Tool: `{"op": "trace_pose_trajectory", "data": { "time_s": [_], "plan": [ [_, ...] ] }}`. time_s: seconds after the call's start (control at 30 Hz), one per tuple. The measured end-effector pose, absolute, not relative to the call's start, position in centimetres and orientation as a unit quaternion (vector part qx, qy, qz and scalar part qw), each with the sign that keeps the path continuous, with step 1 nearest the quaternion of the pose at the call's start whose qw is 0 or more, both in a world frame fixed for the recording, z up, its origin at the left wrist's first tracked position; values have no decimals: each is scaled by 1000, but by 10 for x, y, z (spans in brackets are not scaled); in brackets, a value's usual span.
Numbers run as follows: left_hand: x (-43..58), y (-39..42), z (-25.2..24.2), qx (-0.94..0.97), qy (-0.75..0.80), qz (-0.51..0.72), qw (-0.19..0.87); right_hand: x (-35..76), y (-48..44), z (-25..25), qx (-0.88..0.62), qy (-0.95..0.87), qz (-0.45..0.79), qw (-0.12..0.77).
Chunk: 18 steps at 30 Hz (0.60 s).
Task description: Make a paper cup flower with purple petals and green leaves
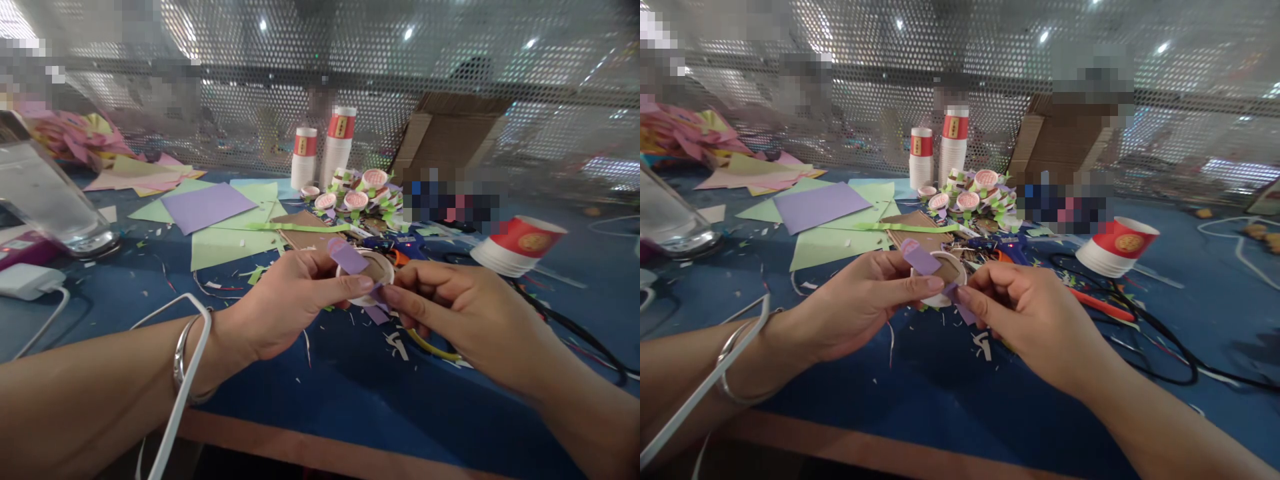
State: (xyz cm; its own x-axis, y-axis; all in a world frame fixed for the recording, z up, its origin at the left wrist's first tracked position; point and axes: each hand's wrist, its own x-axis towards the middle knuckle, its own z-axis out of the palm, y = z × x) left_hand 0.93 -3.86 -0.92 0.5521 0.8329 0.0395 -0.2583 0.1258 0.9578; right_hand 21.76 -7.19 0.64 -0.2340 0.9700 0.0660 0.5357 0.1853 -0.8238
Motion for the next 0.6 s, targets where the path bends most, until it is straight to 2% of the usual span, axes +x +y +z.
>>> {"op": "trace_pose_trajectory", "data": {
  "time_s": [0.2,0.6],
  "plan": [
    [8,-39,-8,524,244,375,725,217,-72,8,-552,-695,340,312],
    [9,-39,-6,528,287,386,700,216,-73,10,-543,-714,320,304]
  ]
}}
